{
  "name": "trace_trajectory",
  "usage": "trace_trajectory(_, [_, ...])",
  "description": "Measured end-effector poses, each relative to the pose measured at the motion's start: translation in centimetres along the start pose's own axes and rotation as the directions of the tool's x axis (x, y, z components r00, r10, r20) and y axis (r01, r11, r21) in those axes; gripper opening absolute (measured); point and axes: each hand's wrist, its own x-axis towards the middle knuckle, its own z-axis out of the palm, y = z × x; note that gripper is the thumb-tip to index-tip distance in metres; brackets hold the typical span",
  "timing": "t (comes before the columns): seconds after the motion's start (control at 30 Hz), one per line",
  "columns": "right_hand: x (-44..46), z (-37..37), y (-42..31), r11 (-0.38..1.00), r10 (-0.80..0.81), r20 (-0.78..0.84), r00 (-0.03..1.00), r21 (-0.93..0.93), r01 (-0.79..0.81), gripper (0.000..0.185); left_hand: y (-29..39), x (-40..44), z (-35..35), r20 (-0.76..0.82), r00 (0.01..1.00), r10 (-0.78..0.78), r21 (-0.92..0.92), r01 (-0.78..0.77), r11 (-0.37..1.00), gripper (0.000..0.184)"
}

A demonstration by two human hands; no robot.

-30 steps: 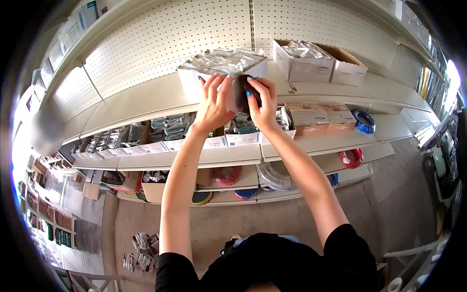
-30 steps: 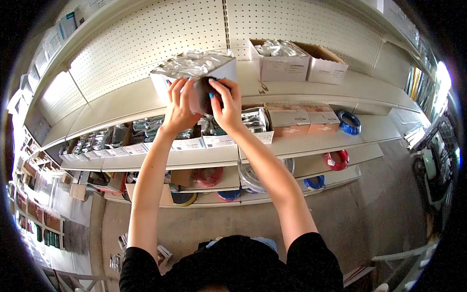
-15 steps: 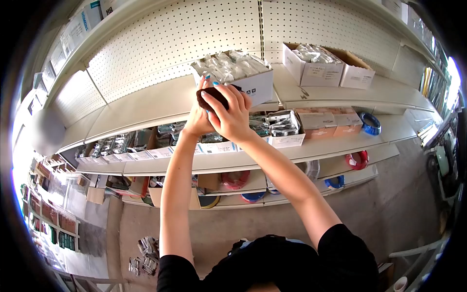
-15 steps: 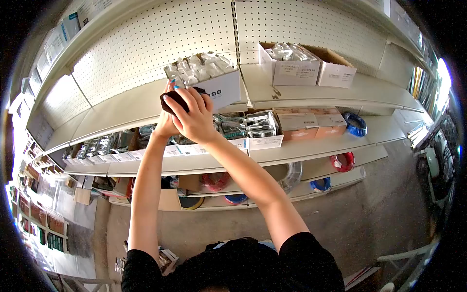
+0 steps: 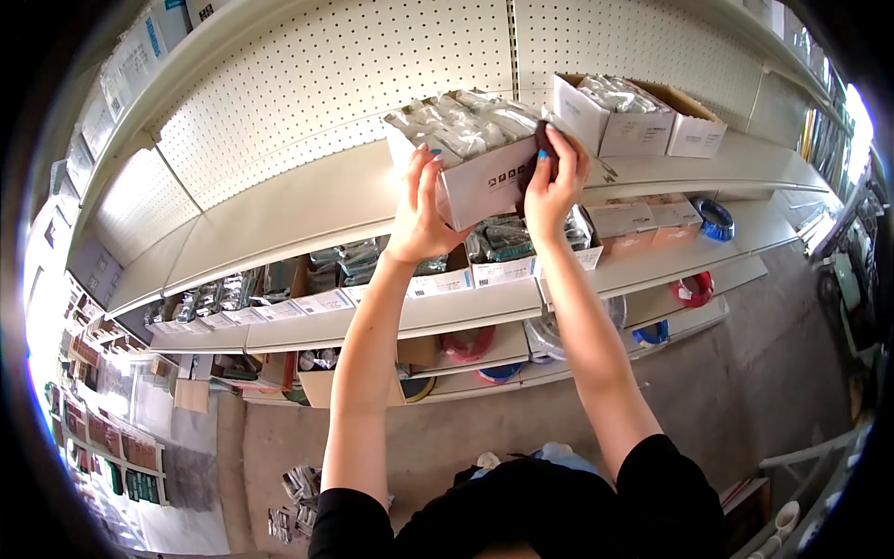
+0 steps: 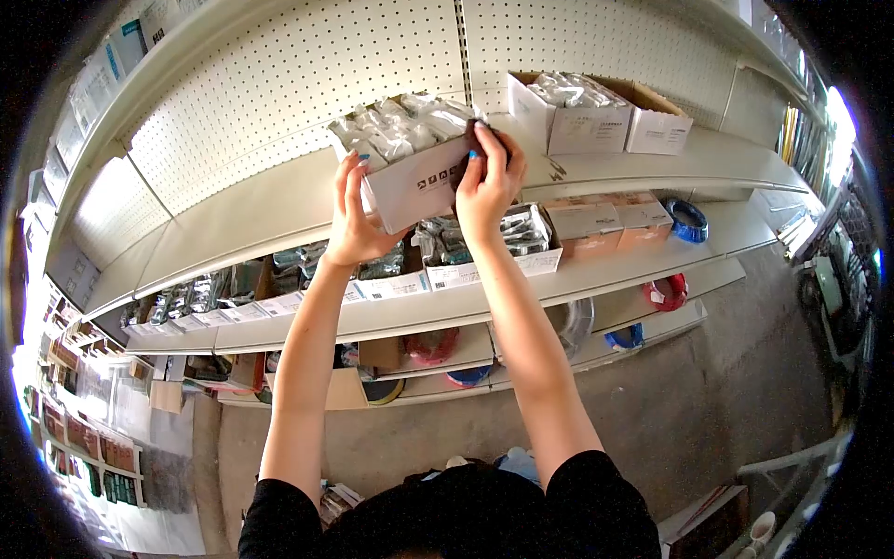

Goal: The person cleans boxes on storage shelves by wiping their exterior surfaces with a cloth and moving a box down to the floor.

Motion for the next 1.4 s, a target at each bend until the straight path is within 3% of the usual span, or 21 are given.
trace_trajectory(0.1, [0.1, 0.2, -0.3, 0.961, 0.243, -0.029, 0.970, 0.143, -0.237, 0.036, -0.2, -0.1, 0.1, -0.011, 1.000, -0.006, -0.026, 0.006, 1.000, 0.099])
trace_trajectory(0.2, [-0.6, 0.7, -1.0, 0.981, 0.194, -0.066, 0.979, 0.036, -0.192, 0.039, -0.1, -0.2, 0.2, -0.036, 0.999, -0.009, -0.034, 0.008, 0.999, 0.100])
trace_trajectory(0.33, [-3.3, 0.6, -3.5, 0.998, -0.052, 0.073, 0.996, -0.028, 0.054, 0.036, 0.1, -0.1, 0.2, -0.024, 0.999, -0.030, -0.018, 0.030, 0.999, 0.093])
trace_trajectory(0.47, [-5.5, 0.4, -5.7, 0.972, -0.232, 0.136, 0.963, 0.077, 0.223, 0.035, -0.1, 0.1, 0.1, -0.018, 1.000, 0.009, 0.010, -0.009, 1.000, 0.076])
trace_trajectory(0.53, [-6.0, 0.0, -6.6, 0.950, -0.306, 0.173, 0.936, 0.118, 0.288, 0.031, -0.4, -0.1, -0.1, -0.008, 1.000, 0.008, -0.010, -0.008, 1.000, 0.075])
trace_trajectory(0.57, [-6.0, -0.2, -6.8, 0.933, -0.353, 0.178, 0.919, 0.135, 0.332, 0.029, -0.4, -0.2, -0.1, -0.008, 1.000, -0.018, -0.120, 0.017, 0.993, 0.075])
trace_trajectory(0.73, [-4.7, -0.6, -5.3, 0.825, -0.566, 0.219, 0.795, 0.149, 0.546, 0.034, -0.2, -0.3, -0.5, 0.049, 0.999, -0.013, 0.121, 0.007, 0.993, 0.086])
trace_trajectory(0.83, [-3.0, -1.1, -3.2, 0.847, -0.531, 0.252, 0.809, 0.160, 0.507, 0.034, 0.0, 0.0, -0.4, 0.024, 0.999, 0.029, 0.088, -0.031, 0.996, 0.100])
trace_trajectory(0.87, [-2.7, -0.9, -2.3, 0.883, -0.468, 0.216, 0.857, 0.100, 0.458, 0.037, 0.4, -0.2, -0.4, 0.041, 0.994, -0.100, 0.043, 0.098, 0.994, 0.106])
trace_trajectory(0.93, [-1.7, -1.3, 0.2, 0.934, -0.347, 0.197, 0.917, -0.018, 0.357, 0.038, 0.3, -0.3, -0.2, 0.026, 0.996, -0.089, 0.043, 0.087, 0.995, 0.108])
trace_trajectory(1.03, [-0.4, -1.9, 2.4, 0.989, -0.133, 0.227, 0.965, -0.027, 0.143, 0.039, 0.4, -0.5, 0.0, 0.038, 0.991, -0.125, 0.065, 0.122, 0.990, 0.110])
trace_trajectory(1.23, [-1.0, -1.3, 1.4, 1.000, 0.024, 0.152, 0.988, -0.004, -0.023, 0.039, 0.7, -0.5, -0.2, 0.057, 0.989, -0.138, 0.118, 0.131, 0.984, 0.115])
trace_trajectory(1.33, [-2.6, -1.0, -0.7, 0.998, -0.054, 0.154, 0.987, -0.028, 0.059, 0.037, 0.5, -0.3, 0.0, 0.037, 0.997, -0.071, 0.104, 0.066, 0.992, 0.116])
trace_trajectory(1.4, [-4.2, -0.8, -2.2, 0.982, -0.186, 0.169, 0.968, 0.064, 0.177, 0.032, 0.2, -0.2, -0.5, 0.094, 0.995, -0.039, 0.142, 0.025, 0.990, 0.113])
